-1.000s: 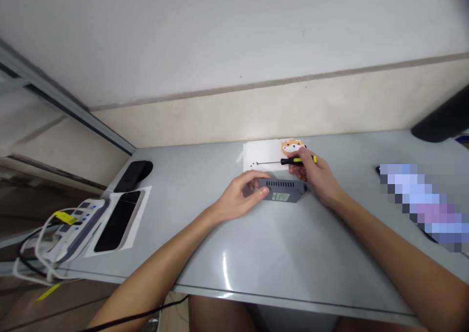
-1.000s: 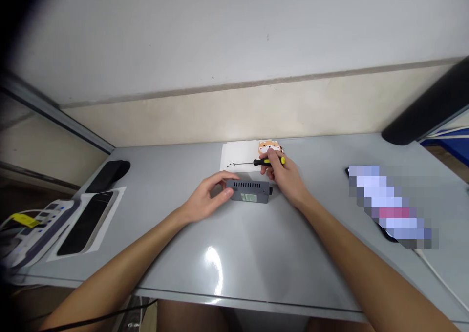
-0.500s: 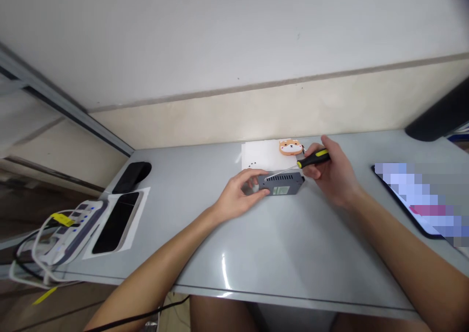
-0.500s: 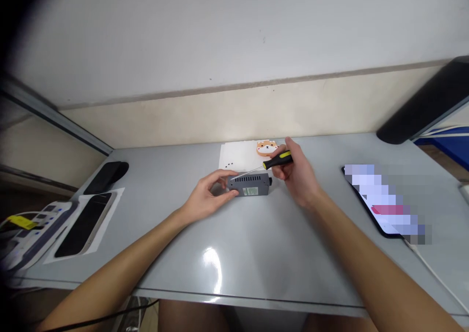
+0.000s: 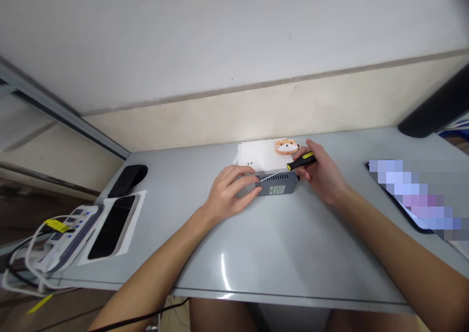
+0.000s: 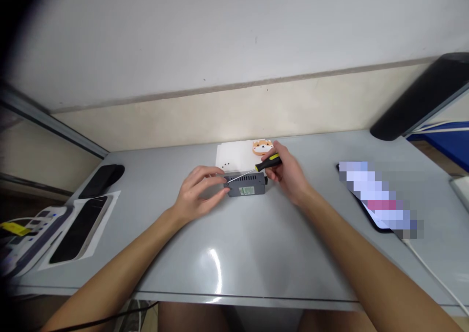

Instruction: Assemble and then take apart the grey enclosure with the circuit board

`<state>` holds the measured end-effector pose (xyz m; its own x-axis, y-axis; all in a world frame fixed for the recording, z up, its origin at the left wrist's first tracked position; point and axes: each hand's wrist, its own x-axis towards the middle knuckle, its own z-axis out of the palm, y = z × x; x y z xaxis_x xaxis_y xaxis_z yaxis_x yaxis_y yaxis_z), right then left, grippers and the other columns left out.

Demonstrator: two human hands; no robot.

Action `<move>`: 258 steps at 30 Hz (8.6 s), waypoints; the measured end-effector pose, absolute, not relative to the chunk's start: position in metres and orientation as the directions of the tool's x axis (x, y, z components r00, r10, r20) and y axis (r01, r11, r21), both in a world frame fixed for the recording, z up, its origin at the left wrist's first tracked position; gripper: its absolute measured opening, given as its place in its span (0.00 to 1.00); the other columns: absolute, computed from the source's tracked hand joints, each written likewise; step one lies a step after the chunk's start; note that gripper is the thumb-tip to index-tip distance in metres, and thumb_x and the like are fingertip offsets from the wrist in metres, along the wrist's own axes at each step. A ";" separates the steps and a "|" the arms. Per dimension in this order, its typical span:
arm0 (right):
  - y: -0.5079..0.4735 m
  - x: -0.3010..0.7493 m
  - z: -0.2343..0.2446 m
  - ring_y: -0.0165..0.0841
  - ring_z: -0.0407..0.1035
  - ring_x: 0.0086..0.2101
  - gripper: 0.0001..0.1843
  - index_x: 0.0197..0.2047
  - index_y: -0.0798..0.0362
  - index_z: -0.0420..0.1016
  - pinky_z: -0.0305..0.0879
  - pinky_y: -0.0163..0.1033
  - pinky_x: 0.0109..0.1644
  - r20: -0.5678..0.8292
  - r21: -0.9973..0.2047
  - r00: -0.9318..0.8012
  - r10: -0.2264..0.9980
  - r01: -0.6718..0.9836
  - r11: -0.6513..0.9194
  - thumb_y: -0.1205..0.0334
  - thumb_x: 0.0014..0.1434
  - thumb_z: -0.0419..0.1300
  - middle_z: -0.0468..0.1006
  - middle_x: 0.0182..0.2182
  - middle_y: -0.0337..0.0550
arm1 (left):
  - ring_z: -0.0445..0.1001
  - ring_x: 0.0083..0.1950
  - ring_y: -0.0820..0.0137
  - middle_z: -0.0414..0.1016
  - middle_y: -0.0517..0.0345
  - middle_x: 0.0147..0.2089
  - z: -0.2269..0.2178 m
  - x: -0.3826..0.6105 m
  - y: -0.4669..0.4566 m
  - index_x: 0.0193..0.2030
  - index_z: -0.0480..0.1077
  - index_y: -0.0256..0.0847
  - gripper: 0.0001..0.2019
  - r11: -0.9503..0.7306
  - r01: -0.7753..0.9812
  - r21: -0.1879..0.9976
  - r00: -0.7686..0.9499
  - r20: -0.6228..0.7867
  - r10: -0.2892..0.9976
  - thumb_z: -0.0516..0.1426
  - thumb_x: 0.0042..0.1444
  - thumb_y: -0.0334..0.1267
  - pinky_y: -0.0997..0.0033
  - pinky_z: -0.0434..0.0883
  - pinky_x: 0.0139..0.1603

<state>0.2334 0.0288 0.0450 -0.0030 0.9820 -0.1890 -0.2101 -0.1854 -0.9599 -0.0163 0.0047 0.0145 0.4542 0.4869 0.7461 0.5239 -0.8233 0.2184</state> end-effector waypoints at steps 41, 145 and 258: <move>0.037 0.247 0.058 0.21 0.46 0.16 0.14 0.17 0.52 0.69 0.39 0.36 0.22 -0.129 -0.933 0.151 0.980 -0.353 -0.068 0.58 0.51 0.60 0.63 0.17 0.37 | 0.81 0.47 0.66 0.84 0.51 0.50 0.015 0.006 -0.008 0.50 0.75 0.41 0.07 -0.771 0.637 0.008 0.550 0.696 0.461 0.56 0.71 0.31 0.62 0.72 0.51; 0.021 0.235 0.057 0.30 0.58 0.23 0.16 0.27 0.50 0.79 0.54 0.39 0.30 0.018 -0.996 0.002 1.000 -0.082 0.018 0.54 0.62 0.58 0.67 0.16 0.38 | 0.78 0.48 0.64 0.81 0.50 0.47 0.014 -0.013 0.003 0.48 0.72 0.41 0.13 -0.525 0.463 0.714 0.240 0.470 0.850 0.48 0.73 0.40 0.61 0.76 0.51; 0.037 0.251 0.057 0.30 0.56 0.23 0.11 0.22 0.51 0.76 0.50 0.39 0.29 -0.072 -0.977 0.103 0.992 -0.207 -0.049 0.53 0.47 0.62 0.63 0.18 0.41 | 0.79 0.55 0.59 0.81 0.45 0.59 0.016 -0.005 -0.006 0.63 0.71 0.41 0.18 -0.698 0.713 0.058 0.524 0.617 0.587 0.53 0.68 0.32 0.53 0.67 0.63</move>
